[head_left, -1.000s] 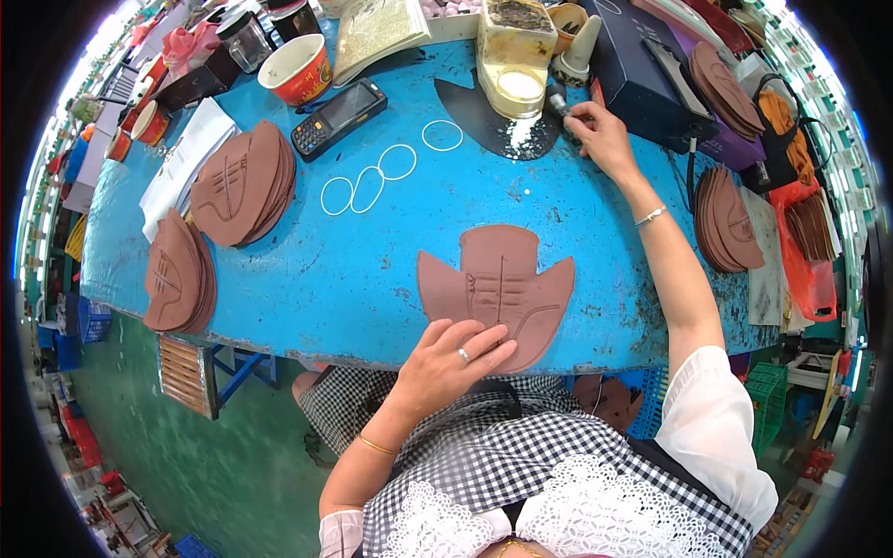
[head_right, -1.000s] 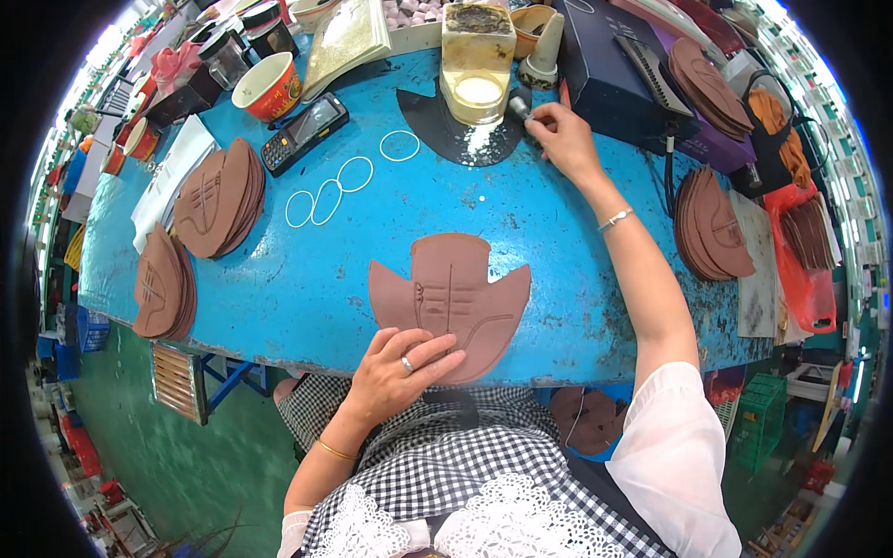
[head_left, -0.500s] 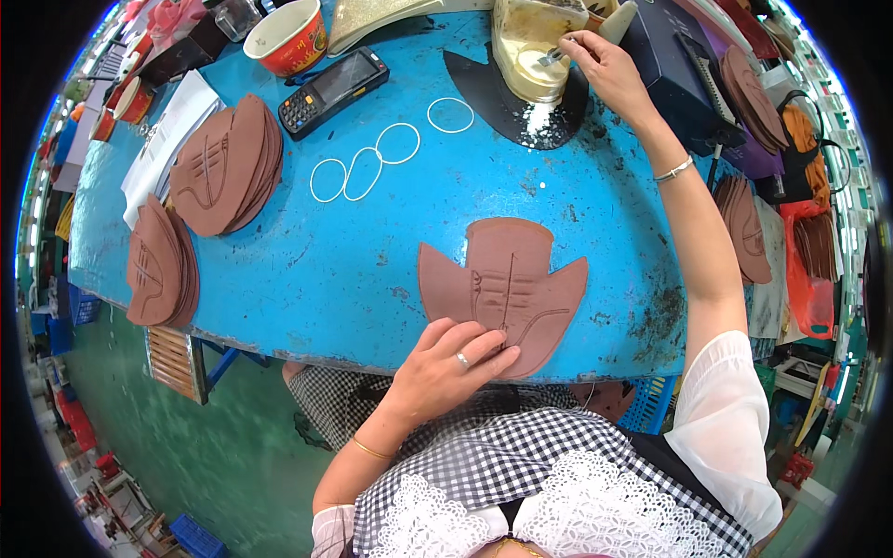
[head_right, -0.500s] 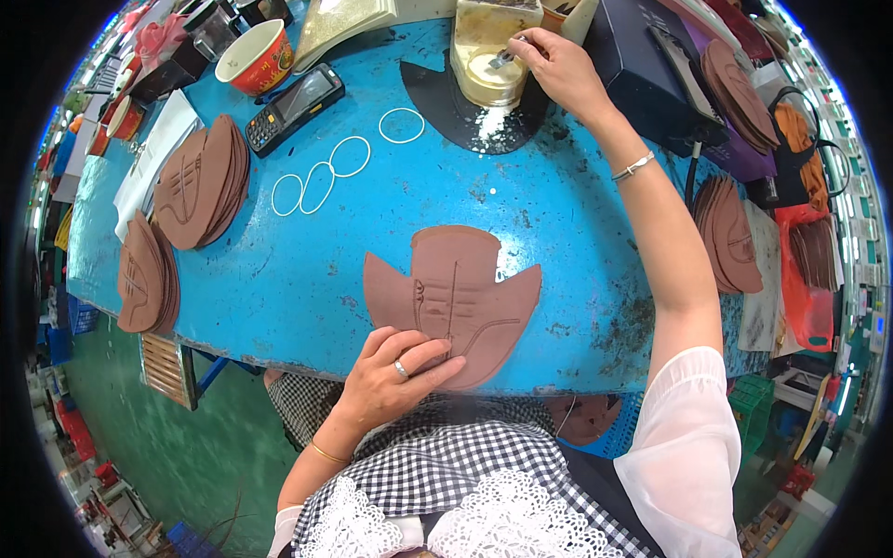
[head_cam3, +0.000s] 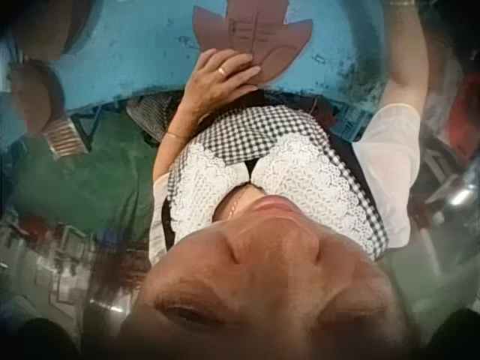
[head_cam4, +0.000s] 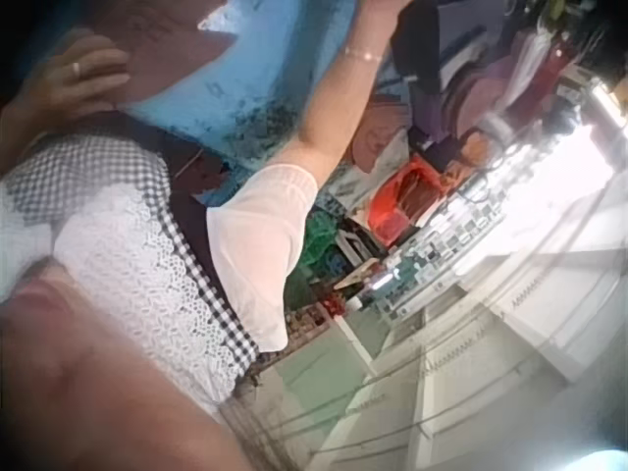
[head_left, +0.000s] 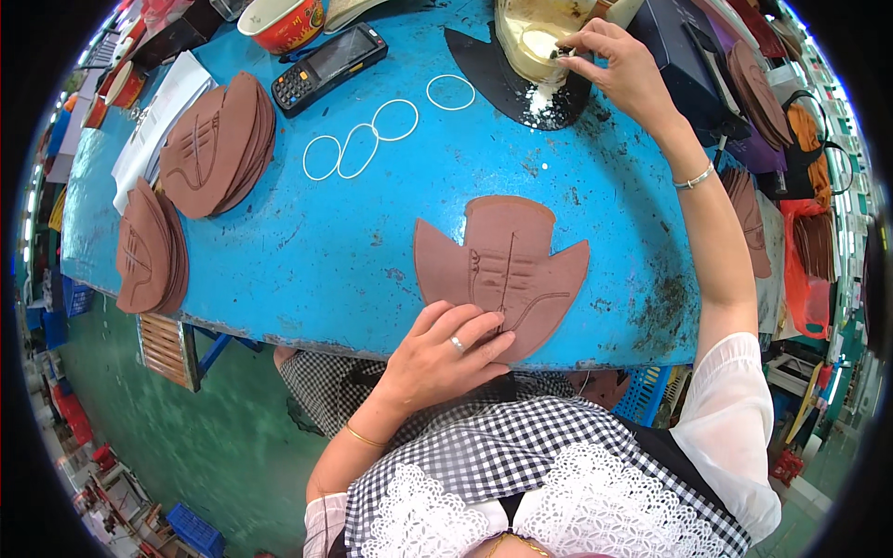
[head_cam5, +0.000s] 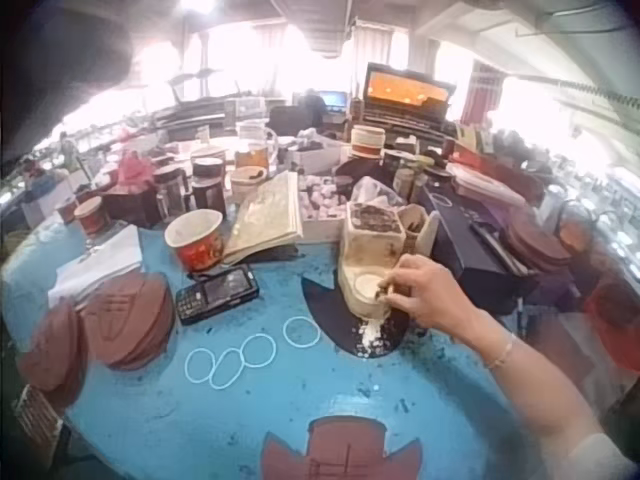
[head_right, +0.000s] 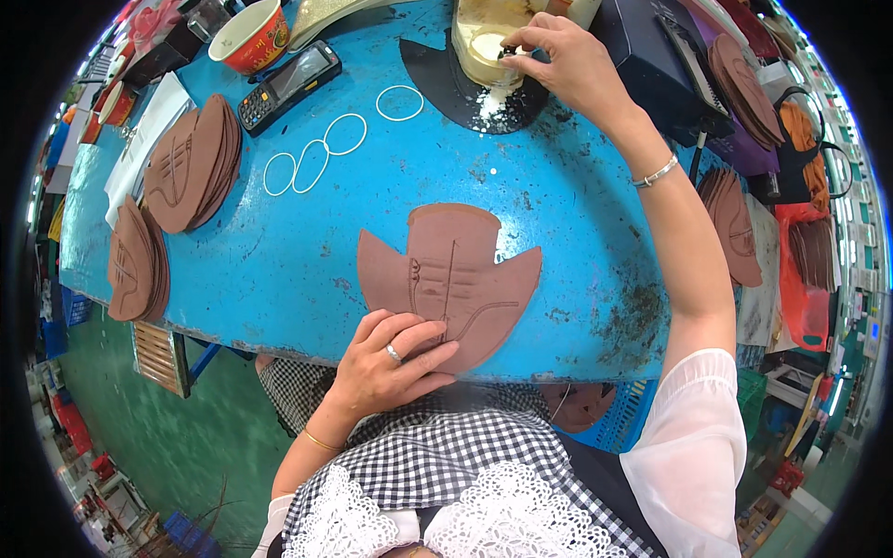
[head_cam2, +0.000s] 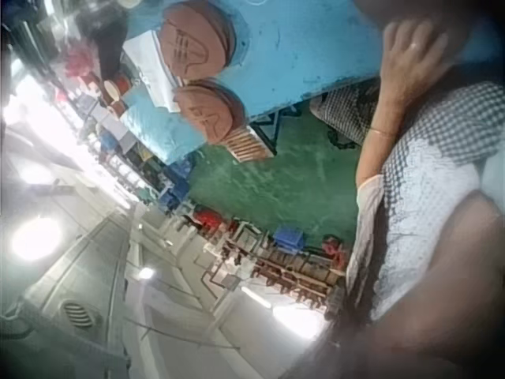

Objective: The person retrieves leather shoe upper pieces from another workstation, brings them to the table, and attaches black tape strips onto the pieces while cutting the tape with scissors.

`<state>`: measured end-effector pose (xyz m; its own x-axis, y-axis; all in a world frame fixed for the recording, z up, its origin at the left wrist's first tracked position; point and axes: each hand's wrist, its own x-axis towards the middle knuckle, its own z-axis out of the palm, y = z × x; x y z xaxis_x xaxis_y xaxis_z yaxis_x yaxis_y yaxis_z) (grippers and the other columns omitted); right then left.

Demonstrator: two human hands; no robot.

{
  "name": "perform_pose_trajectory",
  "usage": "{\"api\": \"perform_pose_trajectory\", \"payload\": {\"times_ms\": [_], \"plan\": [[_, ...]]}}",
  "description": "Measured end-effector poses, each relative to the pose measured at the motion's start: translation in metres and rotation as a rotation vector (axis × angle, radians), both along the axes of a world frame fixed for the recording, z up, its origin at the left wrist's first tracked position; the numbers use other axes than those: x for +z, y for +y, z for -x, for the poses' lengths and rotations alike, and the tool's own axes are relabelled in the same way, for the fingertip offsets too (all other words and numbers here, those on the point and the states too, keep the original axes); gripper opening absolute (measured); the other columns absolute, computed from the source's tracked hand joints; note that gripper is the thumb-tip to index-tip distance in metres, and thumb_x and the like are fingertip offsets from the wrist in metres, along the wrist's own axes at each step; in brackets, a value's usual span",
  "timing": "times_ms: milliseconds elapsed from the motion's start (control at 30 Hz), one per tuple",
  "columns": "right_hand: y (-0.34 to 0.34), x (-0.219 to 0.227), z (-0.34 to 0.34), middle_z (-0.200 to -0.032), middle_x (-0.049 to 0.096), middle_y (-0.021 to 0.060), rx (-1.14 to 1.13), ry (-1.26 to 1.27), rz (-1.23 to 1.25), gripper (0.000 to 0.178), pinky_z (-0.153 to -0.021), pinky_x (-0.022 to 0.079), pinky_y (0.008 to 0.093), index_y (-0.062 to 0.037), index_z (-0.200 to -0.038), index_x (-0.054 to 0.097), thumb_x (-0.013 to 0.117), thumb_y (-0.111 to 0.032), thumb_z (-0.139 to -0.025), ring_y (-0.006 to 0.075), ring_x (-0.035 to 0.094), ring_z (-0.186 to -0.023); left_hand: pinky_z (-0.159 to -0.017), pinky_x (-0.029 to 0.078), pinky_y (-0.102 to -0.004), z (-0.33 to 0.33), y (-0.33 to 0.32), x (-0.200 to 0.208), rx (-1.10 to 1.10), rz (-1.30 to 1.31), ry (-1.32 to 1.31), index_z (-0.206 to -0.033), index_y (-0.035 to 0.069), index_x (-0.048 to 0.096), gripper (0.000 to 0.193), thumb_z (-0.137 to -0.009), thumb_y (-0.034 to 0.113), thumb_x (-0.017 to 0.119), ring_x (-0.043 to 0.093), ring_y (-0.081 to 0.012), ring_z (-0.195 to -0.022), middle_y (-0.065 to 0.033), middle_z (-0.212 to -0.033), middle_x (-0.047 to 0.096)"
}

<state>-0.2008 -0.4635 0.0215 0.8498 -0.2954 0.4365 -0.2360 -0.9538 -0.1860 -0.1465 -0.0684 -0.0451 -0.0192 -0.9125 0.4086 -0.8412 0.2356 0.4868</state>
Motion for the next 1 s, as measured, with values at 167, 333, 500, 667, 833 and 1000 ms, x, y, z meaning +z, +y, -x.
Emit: {"api": "perform_pose_trajectory", "payload": {"times_ms": [167,333,500,667,833,1000], "plan": [[0.018,0.005,0.004,-0.088,0.059,0.0000,0.011,-0.116,-0.117,0.021,-0.073,0.045,0.0254,-0.0048,-0.107,0.068,0.069,-0.020,-0.091,0.0113,0.053,-0.080,-0.088,0.045,-0.0389,0.001,0.002,0.001,0.003,-0.001,-0.020,-0.108,0.021,0.072,0.043,-0.069,0.034,0.082,0.058,-0.0197,-0.106,0.0023,-0.118,0.062],[0.015,0.002,0.004,-0.089,0.059,0.0065,-0.075,-0.126,-0.166,0.019,-0.070,0.046,0.0324,-0.0015,-0.101,0.063,0.063,-0.020,-0.095,0.0205,0.055,-0.075,-0.089,0.045,-0.0393,0.003,0.004,-0.001,-0.001,-0.022,-0.010,-0.108,0.021,0.072,0.043,-0.068,0.035,0.082,0.058,-0.0197,-0.106,0.0027,-0.118,0.062],[0.023,-0.011,0.035,-0.086,0.058,-0.0036,-0.052,-0.260,-0.857,0.014,-0.068,0.041,0.0216,-0.0045,-0.103,0.065,0.062,-0.016,-0.096,0.0051,0.050,-0.077,-0.089,0.046,-0.0393,0.003,0.004,-0.001,-0.007,0.006,0.057,-0.107,0.019,0.072,0.041,-0.068,0.031,0.082,0.058,-0.0204,-0.105,0.0018,-0.121,0.061],[0.139,-0.023,0.071,-0.093,0.065,-0.0016,0.056,-0.056,-1.021,0.016,-0.074,0.046,0.0216,-0.0033,-0.100,0.067,0.068,-0.016,-0.091,0.0058,0.056,-0.080,-0.085,0.048,-0.0367,-0.002,0.003,-0.004,-0.048,-0.001,0.065,-0.106,0.016,0.072,0.040,-0.068,0.026,0.081,0.059,-0.0195,-0.103,0.0031,-0.121,0.061],[0.198,-0.022,0.084,-0.083,0.066,0.0029,0.071,0.051,-0.764,0.018,-0.067,0.049,0.0261,-0.0053,-0.094,0.071,0.079,-0.009,-0.078,0.0122,0.061,-0.076,-0.086,0.048,-0.0360,-0.003,0.002,-0.005,-0.045,-0.016,0.058,-0.107,0.017,0.072,0.040,-0.069,0.028,0.081,0.059,-0.0186,-0.103,0.0042,-0.118,0.062],[0.205,-0.034,0.077,-0.079,0.066,0.0031,0.189,-0.003,-0.540,0.019,-0.059,0.048,0.0270,-0.0063,-0.092,0.072,0.080,-0.011,-0.076,0.0132,0.059,-0.070,-0.087,0.048,-0.0361,-0.002,0.002,-0.006,-0.045,-0.011,0.076,-0.106,0.018,0.072,0.040,-0.069,0.028,0.081,0.059,-0.0183,-0.103,0.0042,-0.117,0.063]]}}
